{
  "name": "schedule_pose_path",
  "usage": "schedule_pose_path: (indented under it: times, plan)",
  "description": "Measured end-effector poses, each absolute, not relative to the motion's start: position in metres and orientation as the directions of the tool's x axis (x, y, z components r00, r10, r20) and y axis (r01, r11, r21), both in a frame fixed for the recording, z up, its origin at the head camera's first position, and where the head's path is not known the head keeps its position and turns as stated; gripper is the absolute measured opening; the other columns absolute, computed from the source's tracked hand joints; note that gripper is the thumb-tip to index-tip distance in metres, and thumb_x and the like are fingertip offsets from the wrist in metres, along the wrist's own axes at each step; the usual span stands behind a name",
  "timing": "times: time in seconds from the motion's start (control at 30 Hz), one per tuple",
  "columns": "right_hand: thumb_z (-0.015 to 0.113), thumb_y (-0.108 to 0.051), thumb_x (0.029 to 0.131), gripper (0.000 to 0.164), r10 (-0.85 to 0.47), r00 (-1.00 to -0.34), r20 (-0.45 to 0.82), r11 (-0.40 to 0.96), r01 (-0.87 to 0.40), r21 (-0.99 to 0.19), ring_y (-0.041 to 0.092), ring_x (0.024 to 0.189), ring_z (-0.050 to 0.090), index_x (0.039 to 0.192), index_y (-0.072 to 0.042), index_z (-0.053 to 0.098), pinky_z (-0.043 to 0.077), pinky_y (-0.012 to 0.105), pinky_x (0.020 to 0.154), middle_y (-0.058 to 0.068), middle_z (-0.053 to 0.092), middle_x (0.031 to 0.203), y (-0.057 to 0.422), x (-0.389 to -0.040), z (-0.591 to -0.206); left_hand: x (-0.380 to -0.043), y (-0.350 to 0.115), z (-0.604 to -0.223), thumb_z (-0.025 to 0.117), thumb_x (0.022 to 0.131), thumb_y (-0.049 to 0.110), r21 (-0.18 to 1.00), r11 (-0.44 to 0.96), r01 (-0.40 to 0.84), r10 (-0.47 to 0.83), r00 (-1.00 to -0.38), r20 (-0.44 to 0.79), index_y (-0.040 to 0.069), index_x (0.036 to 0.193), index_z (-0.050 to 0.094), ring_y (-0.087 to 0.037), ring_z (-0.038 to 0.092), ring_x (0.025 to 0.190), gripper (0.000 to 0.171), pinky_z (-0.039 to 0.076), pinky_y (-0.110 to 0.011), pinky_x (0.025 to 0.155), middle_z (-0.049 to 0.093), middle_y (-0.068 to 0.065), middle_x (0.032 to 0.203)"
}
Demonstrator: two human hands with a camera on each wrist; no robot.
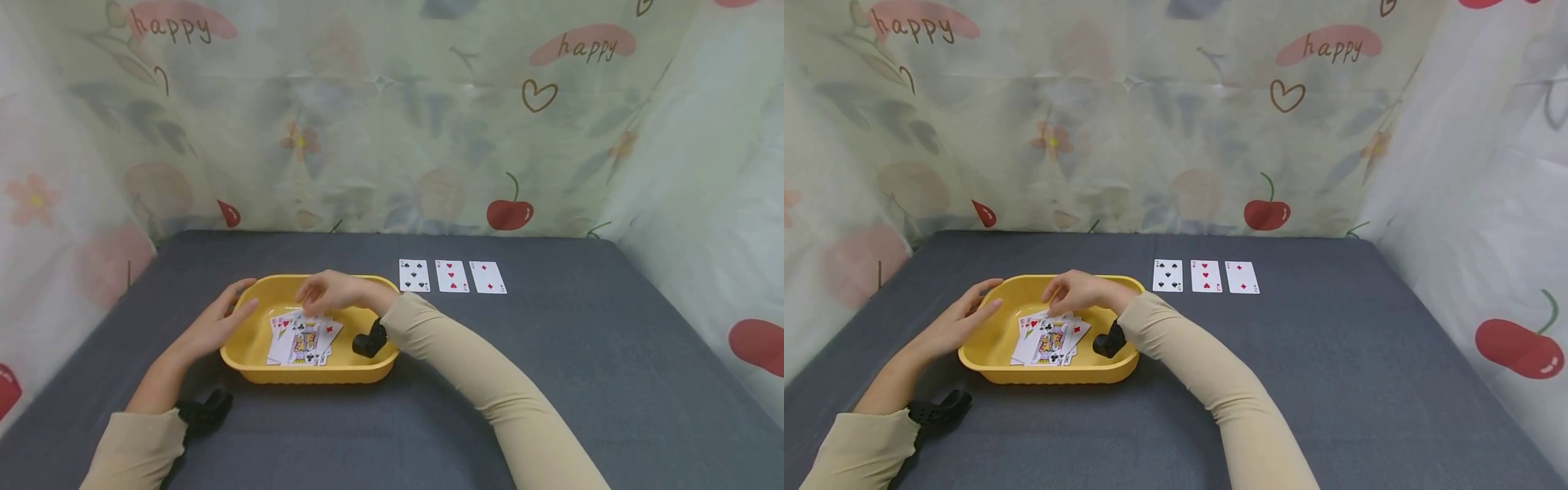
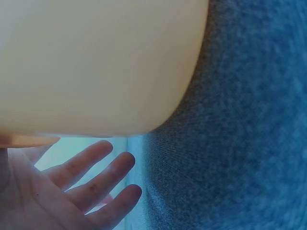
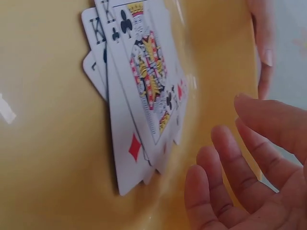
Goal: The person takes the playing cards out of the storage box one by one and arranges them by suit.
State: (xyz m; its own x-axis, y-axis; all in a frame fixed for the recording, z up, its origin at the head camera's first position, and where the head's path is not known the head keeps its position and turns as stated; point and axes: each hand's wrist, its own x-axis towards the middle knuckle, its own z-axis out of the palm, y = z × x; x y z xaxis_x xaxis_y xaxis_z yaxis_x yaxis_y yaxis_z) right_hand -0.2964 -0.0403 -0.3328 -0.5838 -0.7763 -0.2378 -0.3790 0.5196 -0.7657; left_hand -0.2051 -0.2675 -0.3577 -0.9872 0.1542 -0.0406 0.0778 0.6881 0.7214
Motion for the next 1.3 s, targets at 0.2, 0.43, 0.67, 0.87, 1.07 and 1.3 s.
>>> schedule_pose_path:
  times: [0.2,0.43,0.67,0.87,1.07,1.3]
  plan:
    - [0.065,-0.007,0.086,0.033,-0.778,-0.577,-0.249,0.528,-0.385,-0.757,0.009,0.079,0.053,0.117,0.0,0.058,0.043,0.017,0.064,0.014,0.064,0.106,-0.044,-0.297,-0.339,-0.206,-0.267,-0.357,0.037,0.099,0.042,0.721,0.69,0.066,0.15,-0.987,-0.053,0.006,0.148,0.013,-0.044,0.038,0.125,0.066,0.037,-0.058,0.098,0.029,-0.03,0.143]
    - [0.067,-0.005,0.083,0.033,-0.77,-0.568,-0.29,0.555,-0.373,-0.743,0.01,0.082,0.053,0.115,0.0,0.059,0.044,0.018,0.067,0.011,0.062,0.104,-0.047,-0.297,-0.344,-0.207,-0.267,-0.358,0.037,0.099,0.045,0.717,0.695,0.053,0.142,-0.988,-0.064,0.007,0.149,0.012,-0.045,0.036,0.127,0.067,0.036,-0.059,0.099,0.027,-0.03,0.145]
    - [0.073,-0.006,0.079,0.033,-0.754,-0.579,-0.309,0.609,-0.443,-0.658,0.009,0.088,0.05,0.11,-0.006,0.061,0.043,0.015,0.073,0.006,0.06,0.102,-0.049,-0.293,-0.347,-0.207,-0.268,-0.359,0.036,0.099,0.043,0.713,0.698,0.068,0.146,-0.988,-0.049,0.006,0.149,0.013,-0.043,0.04,0.124,0.066,0.039,-0.055,0.096,0.031,-0.03,0.143]
    - [0.078,-0.01,0.074,0.041,-0.745,-0.574,-0.341,0.646,-0.491,-0.585,0.01,0.086,0.048,0.11,-0.008,0.058,0.043,0.015,0.068,0.003,0.053,0.1,-0.05,-0.29,-0.348,-0.207,-0.267,-0.36,0.036,0.099,0.045,0.709,0.703,0.057,0.134,-0.99,-0.053,0.007,0.149,0.012,-0.043,0.04,0.124,0.067,0.038,-0.056,0.097,0.03,-0.029,0.143]
    - [0.079,-0.013,0.074,0.039,-0.725,-0.581,-0.369,0.672,-0.479,-0.566,0.011,0.086,0.048,0.104,-0.009,0.055,0.043,0.016,0.065,0.002,0.05,0.097,-0.049,-0.289,-0.346,-0.206,-0.266,-0.359,0.036,0.099,0.046,0.706,0.707,0.044,0.123,-0.99,-0.061,0.008,0.149,0.011,-0.042,0.041,0.123,0.068,0.039,-0.055,0.096,0.032,-0.029,0.142]
    - [0.072,-0.008,0.079,0.028,-0.763,-0.526,-0.375,0.604,-0.376,-0.702,0.01,0.066,0.056,0.102,-0.004,0.057,0.046,0.019,0.059,0.002,0.054,0.088,-0.046,-0.289,-0.339,-0.206,-0.265,-0.359,0.036,0.099,0.046,0.708,0.705,0.042,0.121,-0.991,-0.062,0.008,0.149,0.012,-0.043,0.04,0.124,0.068,0.037,-0.057,0.097,0.031,-0.029,0.143]
